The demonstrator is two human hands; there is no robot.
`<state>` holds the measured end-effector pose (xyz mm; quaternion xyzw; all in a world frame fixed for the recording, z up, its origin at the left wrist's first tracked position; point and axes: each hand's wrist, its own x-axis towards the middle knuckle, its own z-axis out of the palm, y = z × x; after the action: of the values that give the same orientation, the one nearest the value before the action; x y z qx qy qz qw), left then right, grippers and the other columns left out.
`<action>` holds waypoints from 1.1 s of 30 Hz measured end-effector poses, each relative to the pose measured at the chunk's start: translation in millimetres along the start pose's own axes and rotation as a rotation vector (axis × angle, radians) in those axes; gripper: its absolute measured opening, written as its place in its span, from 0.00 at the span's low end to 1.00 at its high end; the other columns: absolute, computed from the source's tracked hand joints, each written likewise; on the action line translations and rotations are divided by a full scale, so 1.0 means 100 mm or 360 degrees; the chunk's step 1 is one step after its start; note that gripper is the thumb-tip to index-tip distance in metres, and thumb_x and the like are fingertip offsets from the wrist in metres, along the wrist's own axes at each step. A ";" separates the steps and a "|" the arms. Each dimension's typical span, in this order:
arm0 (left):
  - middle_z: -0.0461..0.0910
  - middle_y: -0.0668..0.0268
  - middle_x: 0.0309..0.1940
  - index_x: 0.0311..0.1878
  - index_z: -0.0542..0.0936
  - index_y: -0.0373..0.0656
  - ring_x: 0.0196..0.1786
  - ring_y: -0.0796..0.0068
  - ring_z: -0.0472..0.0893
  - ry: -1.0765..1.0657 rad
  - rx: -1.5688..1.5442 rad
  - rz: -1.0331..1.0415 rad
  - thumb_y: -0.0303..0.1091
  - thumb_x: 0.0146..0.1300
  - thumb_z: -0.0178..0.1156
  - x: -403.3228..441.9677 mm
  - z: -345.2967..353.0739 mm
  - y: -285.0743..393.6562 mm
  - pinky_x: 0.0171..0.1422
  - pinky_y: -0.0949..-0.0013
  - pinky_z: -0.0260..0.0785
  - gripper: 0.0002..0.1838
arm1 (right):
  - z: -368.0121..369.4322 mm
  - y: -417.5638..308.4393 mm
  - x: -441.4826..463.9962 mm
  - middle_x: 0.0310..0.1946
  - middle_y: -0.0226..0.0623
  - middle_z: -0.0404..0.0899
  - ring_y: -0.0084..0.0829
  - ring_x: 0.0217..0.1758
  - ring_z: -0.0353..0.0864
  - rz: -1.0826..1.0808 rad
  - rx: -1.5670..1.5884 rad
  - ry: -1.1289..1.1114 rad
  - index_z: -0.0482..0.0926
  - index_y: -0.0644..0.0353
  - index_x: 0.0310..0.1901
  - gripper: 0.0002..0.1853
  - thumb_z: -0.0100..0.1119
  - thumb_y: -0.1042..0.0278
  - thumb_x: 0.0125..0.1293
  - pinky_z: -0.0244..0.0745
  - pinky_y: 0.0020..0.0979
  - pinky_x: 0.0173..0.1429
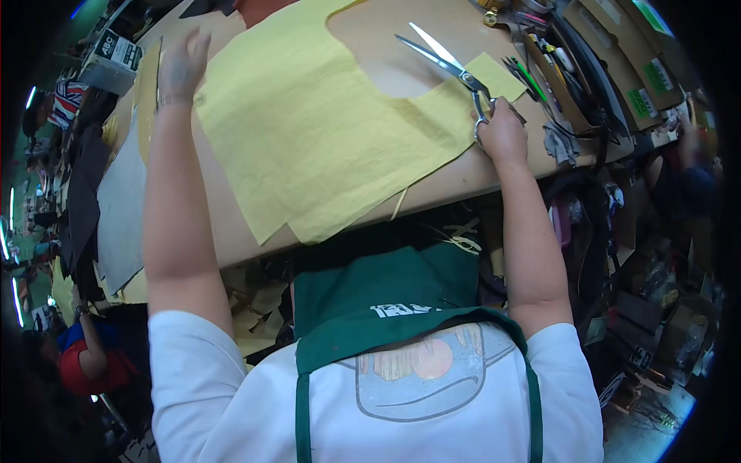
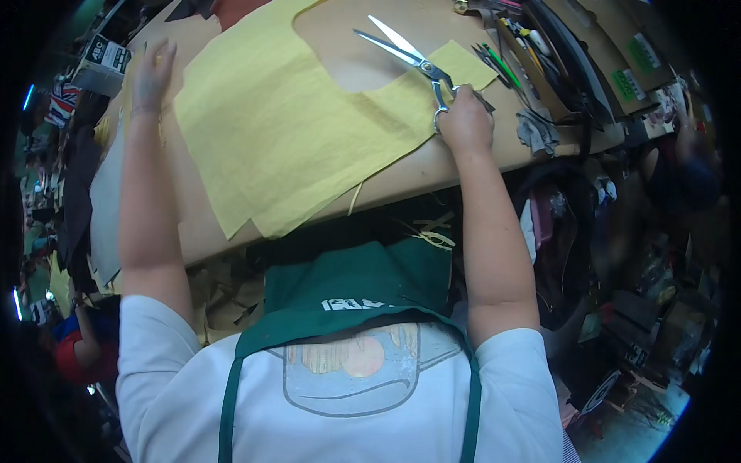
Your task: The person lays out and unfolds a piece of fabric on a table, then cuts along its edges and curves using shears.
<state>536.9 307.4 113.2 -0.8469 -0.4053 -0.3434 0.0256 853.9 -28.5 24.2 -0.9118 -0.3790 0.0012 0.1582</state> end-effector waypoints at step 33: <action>0.76 0.50 0.29 0.32 0.76 0.38 0.36 0.53 0.76 -0.0409 -0.0075 -0.0840 0.31 0.51 0.52 -1.78 0.27 0.07 0.42 0.60 0.66 0.08 | 0.02 0.08 -0.51 0.33 0.49 0.74 0.48 0.40 0.73 0.0078 0.0442 0.0262 0.68 0.63 0.34 0.23 0.66 0.55 0.45 0.66 0.42 0.45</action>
<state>479.7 192.7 -13.0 -0.7491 -0.6034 -0.2375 -0.1358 822.9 -69.1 14.2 -0.8871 -0.3387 -0.0173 0.3131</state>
